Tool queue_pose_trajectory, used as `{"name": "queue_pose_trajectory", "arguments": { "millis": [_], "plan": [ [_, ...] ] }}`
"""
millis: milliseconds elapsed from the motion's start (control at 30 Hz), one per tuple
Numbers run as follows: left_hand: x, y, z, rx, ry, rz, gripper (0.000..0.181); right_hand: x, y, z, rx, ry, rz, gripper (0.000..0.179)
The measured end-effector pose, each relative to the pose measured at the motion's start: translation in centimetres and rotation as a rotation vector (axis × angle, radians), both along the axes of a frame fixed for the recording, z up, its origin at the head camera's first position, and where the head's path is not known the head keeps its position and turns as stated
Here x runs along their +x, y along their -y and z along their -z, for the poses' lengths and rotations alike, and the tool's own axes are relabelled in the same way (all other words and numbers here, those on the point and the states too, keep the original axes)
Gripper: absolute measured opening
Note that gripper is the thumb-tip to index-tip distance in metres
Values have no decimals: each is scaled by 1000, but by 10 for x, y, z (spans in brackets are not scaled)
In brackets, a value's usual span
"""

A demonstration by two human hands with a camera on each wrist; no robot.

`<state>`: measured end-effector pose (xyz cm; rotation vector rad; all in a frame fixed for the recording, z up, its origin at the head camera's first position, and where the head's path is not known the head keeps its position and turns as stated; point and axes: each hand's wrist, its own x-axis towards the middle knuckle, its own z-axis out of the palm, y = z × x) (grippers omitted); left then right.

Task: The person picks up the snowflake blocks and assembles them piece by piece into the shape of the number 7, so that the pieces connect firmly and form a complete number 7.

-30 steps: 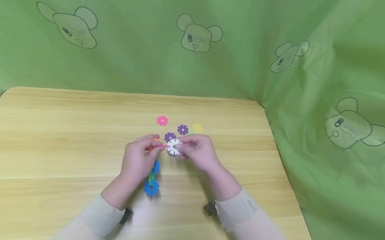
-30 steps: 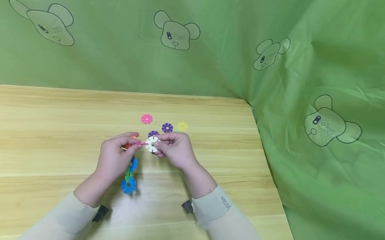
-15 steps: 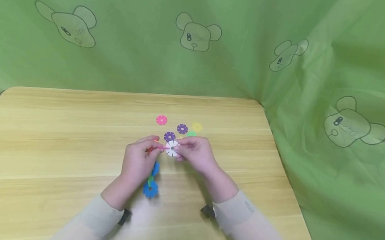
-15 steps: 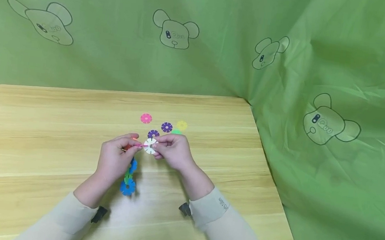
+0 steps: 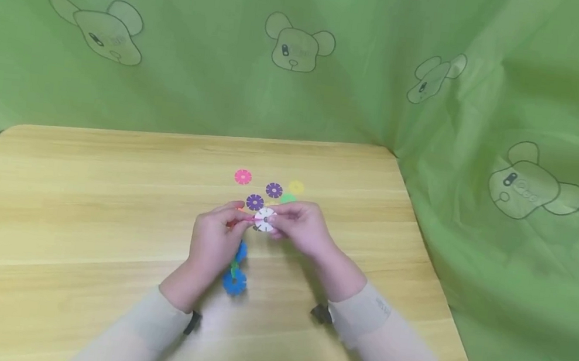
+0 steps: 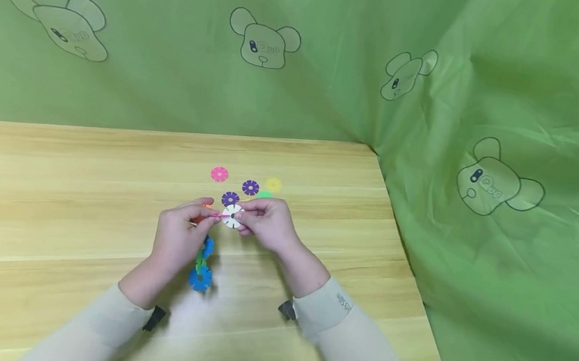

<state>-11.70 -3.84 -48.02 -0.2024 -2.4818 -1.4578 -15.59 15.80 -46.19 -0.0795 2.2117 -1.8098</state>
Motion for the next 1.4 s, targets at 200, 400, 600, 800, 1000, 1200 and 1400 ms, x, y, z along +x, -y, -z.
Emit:
{"name": "queue_pose_trajectory", "arguments": {
  "millis": [200,400,600,800,1000,1200,1400],
  "plan": [
    [-3,3,0,-94,-7,3,5,1,1,-1,2,-4,-17,21],
    [-5,7,2,-137,-22,61,5,-2,-3,3,9,-5,-54,24],
    [-4,12,1,-127,36,82,6,-37,-33,-2,174,-130,63,28],
    [-3,17,1,-113,104,84,11,-74,-54,-2,406,-231,144,28],
    [-4,18,4,-141,120,87,13,-91,-55,17,517,-203,99,34],
    [-5,19,4,-150,134,83,14,-100,-50,38,598,-142,63,41],
    [-7,19,3,-157,134,83,13,-105,-51,52,672,-82,53,47]
  ]
}}
